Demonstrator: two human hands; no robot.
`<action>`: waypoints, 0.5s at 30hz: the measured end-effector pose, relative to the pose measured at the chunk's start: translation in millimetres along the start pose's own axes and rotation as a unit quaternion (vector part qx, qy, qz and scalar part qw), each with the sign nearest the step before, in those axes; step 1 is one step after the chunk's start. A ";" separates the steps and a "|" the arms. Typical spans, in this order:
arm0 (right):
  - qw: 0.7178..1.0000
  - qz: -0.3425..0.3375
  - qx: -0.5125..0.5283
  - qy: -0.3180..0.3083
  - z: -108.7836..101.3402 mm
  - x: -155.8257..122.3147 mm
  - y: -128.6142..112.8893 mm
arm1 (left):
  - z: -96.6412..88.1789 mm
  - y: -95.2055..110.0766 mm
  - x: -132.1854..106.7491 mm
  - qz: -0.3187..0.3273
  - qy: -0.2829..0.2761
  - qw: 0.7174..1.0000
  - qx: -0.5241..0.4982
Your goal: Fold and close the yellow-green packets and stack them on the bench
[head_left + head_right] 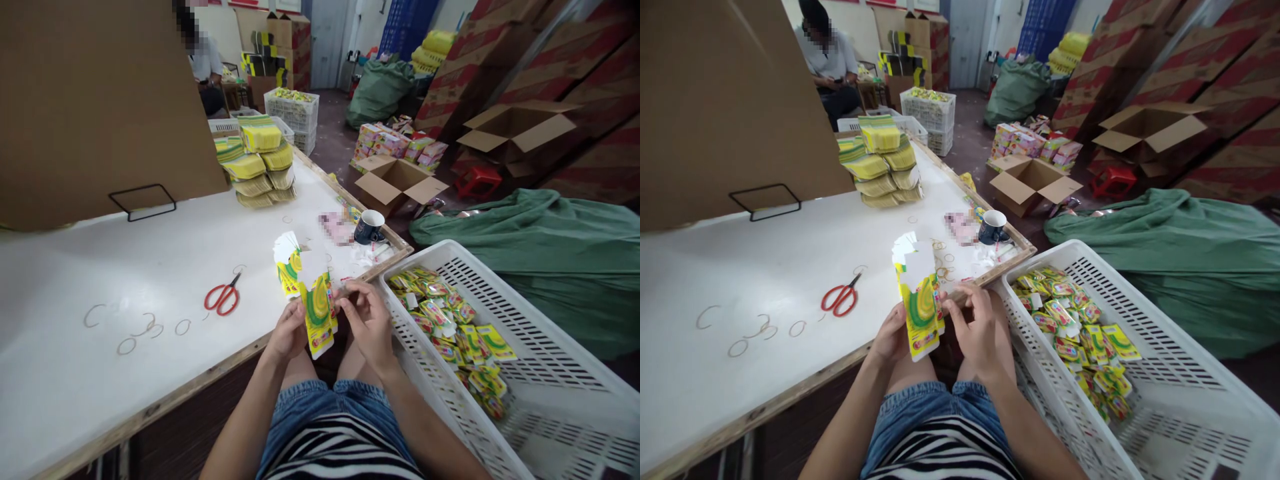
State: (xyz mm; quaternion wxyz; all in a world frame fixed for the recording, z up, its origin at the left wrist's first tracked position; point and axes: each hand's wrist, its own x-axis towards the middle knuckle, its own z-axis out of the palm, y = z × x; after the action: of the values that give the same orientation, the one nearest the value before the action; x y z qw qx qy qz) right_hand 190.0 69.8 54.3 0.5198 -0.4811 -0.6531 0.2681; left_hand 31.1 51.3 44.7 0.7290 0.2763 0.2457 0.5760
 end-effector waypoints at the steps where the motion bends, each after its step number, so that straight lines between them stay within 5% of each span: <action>1: 0.998 -0.051 -0.027 -0.006 -2.4 3.3 -2.0 | 0.3 -0.5 -0.4 -0.012 -0.003 1.000 -0.005; 5: 0.984 -0.133 -0.019 -0.119 -9.6 16.8 -9.6 | 2.6 -1.6 -2.0 -0.048 -0.026 0.998 -0.011; 11: 0.979 0.038 0.140 -0.142 -10.9 25.5 -8.3 | 9.8 1.0 -4.1 -0.069 -0.062 0.995 0.035; 15: 0.976 0.079 0.183 -0.087 -7.2 25.6 -6.2 | 14.2 1.4 -1.1 -0.052 -0.040 0.996 0.064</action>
State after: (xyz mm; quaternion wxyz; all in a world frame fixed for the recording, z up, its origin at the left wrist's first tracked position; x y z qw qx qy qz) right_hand 194.6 89.5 72.6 0.5170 -0.4027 -0.5960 0.4640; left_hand 39.5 48.8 56.0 0.7480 0.3322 0.2666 0.5090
